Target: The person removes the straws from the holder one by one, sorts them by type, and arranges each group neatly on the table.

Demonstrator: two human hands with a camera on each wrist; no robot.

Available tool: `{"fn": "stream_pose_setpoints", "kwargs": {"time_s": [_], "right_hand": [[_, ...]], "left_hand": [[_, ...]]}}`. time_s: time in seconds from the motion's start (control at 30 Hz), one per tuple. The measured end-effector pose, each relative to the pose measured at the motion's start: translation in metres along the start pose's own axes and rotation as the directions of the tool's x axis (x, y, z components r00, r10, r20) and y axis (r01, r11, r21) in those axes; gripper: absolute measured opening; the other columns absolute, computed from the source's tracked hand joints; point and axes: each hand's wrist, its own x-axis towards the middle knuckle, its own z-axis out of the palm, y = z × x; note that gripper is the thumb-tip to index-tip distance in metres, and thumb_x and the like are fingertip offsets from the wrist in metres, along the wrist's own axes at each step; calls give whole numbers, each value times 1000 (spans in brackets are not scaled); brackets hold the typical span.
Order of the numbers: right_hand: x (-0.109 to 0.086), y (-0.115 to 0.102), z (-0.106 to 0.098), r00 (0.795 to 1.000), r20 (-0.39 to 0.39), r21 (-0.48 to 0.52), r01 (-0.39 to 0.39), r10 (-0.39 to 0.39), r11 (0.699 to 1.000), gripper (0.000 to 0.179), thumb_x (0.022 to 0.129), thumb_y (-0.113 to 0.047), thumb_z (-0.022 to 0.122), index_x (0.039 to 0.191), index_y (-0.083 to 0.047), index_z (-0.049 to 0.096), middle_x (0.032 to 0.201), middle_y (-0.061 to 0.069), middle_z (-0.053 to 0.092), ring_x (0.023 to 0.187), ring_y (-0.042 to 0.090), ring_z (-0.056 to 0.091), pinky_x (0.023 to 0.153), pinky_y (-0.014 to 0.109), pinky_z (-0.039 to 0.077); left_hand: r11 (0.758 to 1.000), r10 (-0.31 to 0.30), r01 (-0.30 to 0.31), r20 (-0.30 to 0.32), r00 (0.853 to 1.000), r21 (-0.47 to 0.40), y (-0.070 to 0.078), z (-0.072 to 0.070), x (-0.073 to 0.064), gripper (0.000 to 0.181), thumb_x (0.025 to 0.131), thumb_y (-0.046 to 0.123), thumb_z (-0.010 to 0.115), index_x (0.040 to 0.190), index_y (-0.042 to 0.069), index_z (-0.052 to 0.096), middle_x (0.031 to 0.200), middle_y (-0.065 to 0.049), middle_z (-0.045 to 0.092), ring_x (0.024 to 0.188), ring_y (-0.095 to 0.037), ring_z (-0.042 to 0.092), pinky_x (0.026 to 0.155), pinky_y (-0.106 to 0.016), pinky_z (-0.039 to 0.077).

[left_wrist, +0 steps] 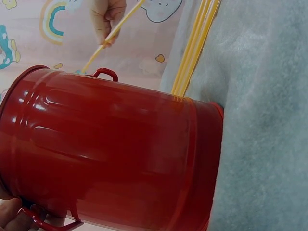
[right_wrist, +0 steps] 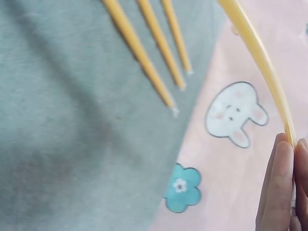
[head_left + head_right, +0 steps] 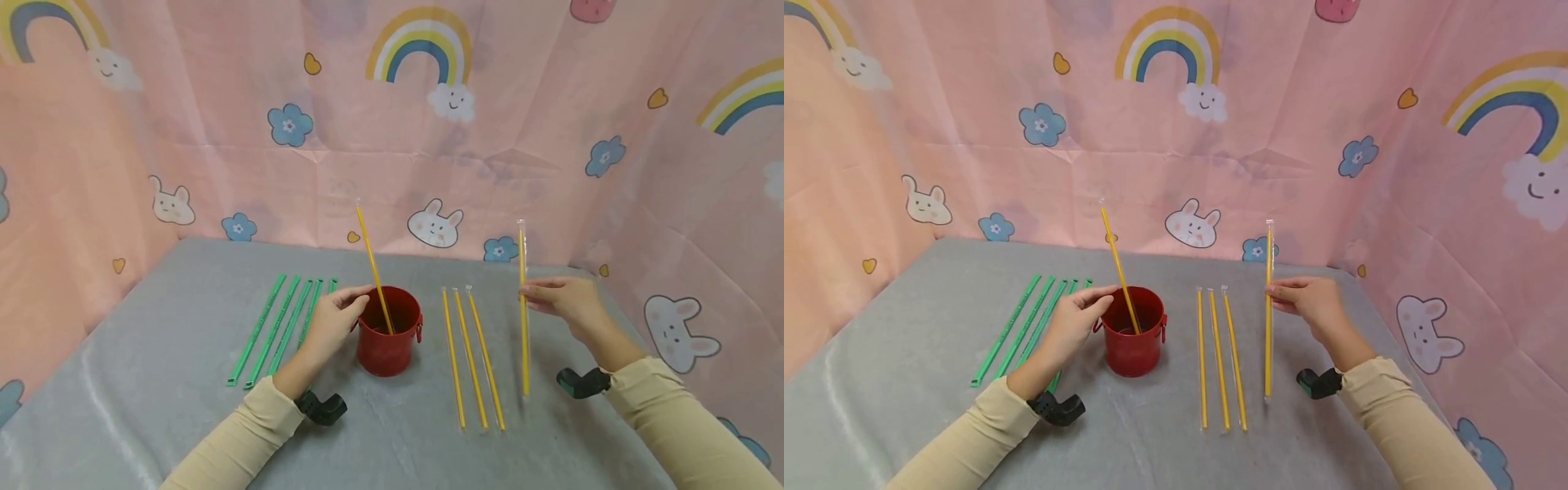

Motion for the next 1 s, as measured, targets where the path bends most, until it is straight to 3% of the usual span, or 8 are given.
{"fn": "stream_pose_setpoints", "kwargs": {"time_s": [0.1,0.2,0.4,0.53,0.63,0.83,1.0], "right_hand": [[3,6,3,999,17,5,-42,42,999,53,95,-19,68,135,12,53,80,-16,74,77,-1,72,78,21,60],[5,12,7,996,26,1,-81,81,997,54,95,-19,68,136,13,52,80,-14,74,76,0,72,78,23,61],[9,22,15,996,41,-45,-82,83,996,54,95,-18,68,135,15,52,84,-10,74,75,-1,71,80,25,61],[10,22,18,996,48,-73,-76,80,994,52,96,-17,67,133,15,53,86,-8,74,75,0,71,82,27,61],[11,23,19,995,59,-85,-81,86,993,50,96,-16,67,131,16,54,85,-8,74,73,0,71,81,28,61],[16,36,21,989,65,-78,-128,133,989,50,93,-14,70,129,17,56,85,-4,75,72,3,71,76,28,62],[20,47,27,983,36,-115,-177,182,977,47,92,-15,72,126,15,60,83,-2,75,69,5,70,72,28,62]], "left_hand": [[1000,5,-5,-3,1000,-4,0,0,0,27,98,13,62,122,8,72,60,2,51,46,-9,32,46,-20,30],[1000,0,0,-3,1000,7,-1,-1,1,26,98,14,62,122,9,72,71,-4,60,47,-9,32,46,-20,31],[1000,-22,22,-8,1000,17,-3,-1,1,26,98,17,62,122,12,73,92,-15,69,47,-9,32,47,-20,31],[1000,-23,23,-16,1000,13,-2,-2,3,26,98,18,63,122,14,73,100,-15,71,51,-10,34,48,-21,31],[1000,-22,22,-17,1000,10,0,-3,4,26,98,18,63,122,13,73,99,-13,71,53,-11,35,49,-21,31],[1000,-22,22,-8,1000,5,-2,-1,3,26,98,17,63,121,13,73,80,-5,65,48,-9,32,47,-21,30],[999,-32,32,-7,999,7,-3,-1,2,26,98,18,63,121,13,73,79,-9,64,48,-11,33,47,-21,31]]}}
